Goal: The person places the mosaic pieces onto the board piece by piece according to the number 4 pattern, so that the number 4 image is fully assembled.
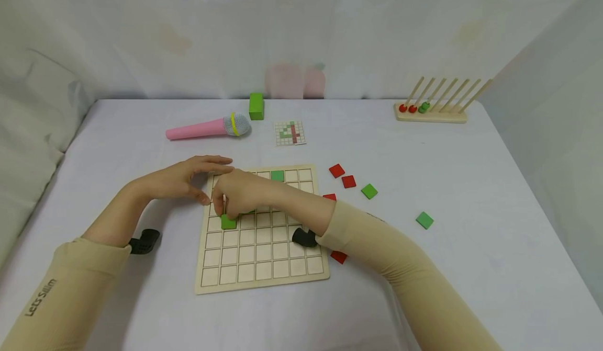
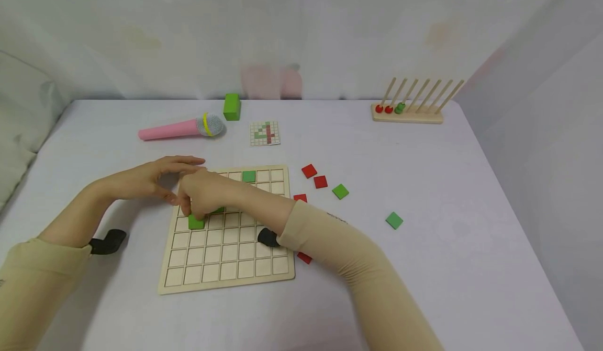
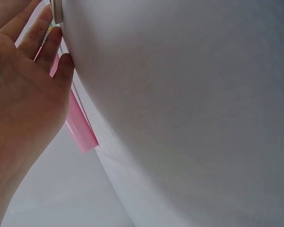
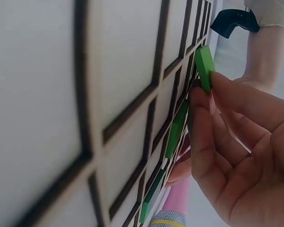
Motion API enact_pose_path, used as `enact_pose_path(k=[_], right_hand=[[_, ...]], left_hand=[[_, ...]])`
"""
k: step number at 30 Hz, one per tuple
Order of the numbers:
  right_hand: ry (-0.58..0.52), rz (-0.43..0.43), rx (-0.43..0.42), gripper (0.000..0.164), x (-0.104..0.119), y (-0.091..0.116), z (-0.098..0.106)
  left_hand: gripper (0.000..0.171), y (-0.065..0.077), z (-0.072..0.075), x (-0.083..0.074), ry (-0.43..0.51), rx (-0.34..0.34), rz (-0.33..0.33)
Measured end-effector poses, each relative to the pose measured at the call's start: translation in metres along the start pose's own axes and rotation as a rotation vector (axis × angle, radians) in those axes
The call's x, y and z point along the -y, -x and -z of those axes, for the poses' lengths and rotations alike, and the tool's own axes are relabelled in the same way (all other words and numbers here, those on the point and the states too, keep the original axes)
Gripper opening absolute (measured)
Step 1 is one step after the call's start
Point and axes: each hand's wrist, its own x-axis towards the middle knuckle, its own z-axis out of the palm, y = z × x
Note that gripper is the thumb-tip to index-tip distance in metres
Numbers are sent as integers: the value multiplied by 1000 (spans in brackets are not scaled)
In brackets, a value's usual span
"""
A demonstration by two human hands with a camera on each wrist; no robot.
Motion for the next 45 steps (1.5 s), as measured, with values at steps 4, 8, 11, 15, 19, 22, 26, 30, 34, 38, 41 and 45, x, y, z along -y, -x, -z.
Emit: enact_pose_path(k=[4, 8, 11, 15, 19, 22, 26, 30, 34, 38, 41, 45], right_hand=[[9, -31, -14, 19, 1, 0, 0], [21, -54, -16, 18, 2, 0, 0], [40, -60, -14, 18, 2, 1, 0], [42, -49, -14, 19, 3, 2, 0], [40, -29, -10, 18, 3, 3, -1], [48, -28, -8, 18, 4, 4, -1], [51, -27, -9, 18, 5, 4, -1], [51, -27, -8, 16, 5, 4, -1], [58, -29, -8, 15, 5, 4, -1], [59, -26, -8, 15, 4, 4, -1], [55, -30, -5, 15, 4, 3, -2], [63, -36, -4, 15, 5, 3, -2]], left_hand=[[74, -1, 0, 2, -8, 0, -4], [74, -2, -1, 3, -14, -3, -6], [74, -2, -1, 3, -16, -4, 1], [74, -1, -1, 1, -13, -4, 15], [73, -1, -1, 0, -17, -3, 21], [73, -1, -1, -1, -18, -1, 22], [73, -1, 0, -1, -16, -1, 24], [73, -1, -1, 0, -18, -1, 24], [73, -1, -1, 0, -18, -2, 21], [73, -1, -1, 0, -16, -1, 15], [73, -1, 0, 0, -20, -1, 10], [73, 0, -1, 0, -20, -1, 7]])
